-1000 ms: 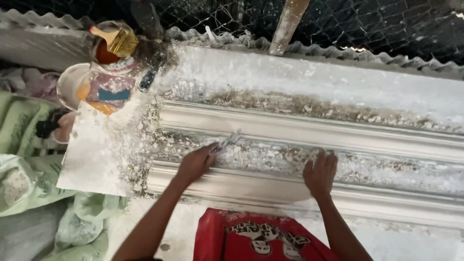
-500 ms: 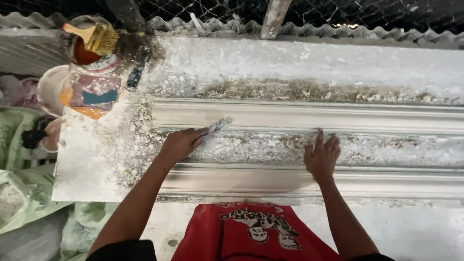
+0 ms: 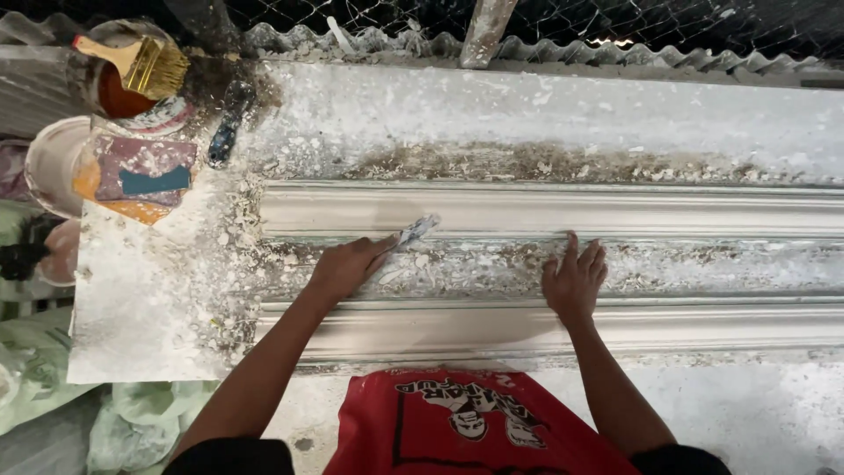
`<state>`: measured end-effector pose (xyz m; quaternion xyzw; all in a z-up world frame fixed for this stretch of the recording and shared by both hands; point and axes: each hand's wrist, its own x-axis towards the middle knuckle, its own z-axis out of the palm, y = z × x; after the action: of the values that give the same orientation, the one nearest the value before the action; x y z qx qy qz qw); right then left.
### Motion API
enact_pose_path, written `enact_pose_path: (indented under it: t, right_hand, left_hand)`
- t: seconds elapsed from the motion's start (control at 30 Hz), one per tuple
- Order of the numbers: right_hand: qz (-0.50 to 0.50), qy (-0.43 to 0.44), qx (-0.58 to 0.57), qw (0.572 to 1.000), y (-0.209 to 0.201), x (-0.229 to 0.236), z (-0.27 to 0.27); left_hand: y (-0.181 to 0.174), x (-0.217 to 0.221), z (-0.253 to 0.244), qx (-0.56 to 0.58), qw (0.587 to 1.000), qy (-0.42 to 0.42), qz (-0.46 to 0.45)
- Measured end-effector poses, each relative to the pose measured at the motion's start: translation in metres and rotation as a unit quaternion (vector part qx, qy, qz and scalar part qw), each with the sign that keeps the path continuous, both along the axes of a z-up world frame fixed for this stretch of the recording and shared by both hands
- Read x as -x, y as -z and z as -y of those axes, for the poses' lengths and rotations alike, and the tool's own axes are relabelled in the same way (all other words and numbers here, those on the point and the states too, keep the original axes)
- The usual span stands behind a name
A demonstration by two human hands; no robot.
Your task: Scraping excess material and cleaning plaster architectural moulding strips on a workbench.
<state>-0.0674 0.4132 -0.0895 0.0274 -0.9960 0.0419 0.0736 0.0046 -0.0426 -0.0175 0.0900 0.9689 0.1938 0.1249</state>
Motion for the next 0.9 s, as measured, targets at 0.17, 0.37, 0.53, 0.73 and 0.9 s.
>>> enact_pose_path:
  t: [0.17,0.37,0.53,0.73,0.9]
  right_hand:
    - [-0.024,-0.011,-0.01,1.0,0.002,0.0,0.0]
    - [0.012,0.003,0.02,1.0,-0.006,0.002,0.005]
    - [0.013,0.003,0.022,1.0,-0.011,-0.002,0.003]
    - [-0.006,-0.008,0.036,0.999,-0.007,0.0,-0.003]
    - [0.009,0.001,0.022,1.0,-0.009,0.004,0.002]
  left_hand:
    - [-0.007,-0.005,0.013,0.046,0.998,0.008,-0.039]
    - [0.006,0.005,-0.011,0.031,0.998,0.006,-0.052]
    - [0.001,-0.002,0.013,0.07,0.996,0.038,-0.043]
    - [-0.001,0.013,-0.037,0.056,0.997,0.034,-0.047]
    - [-0.02,0.01,-0.009,0.067,0.997,0.037,-0.008]
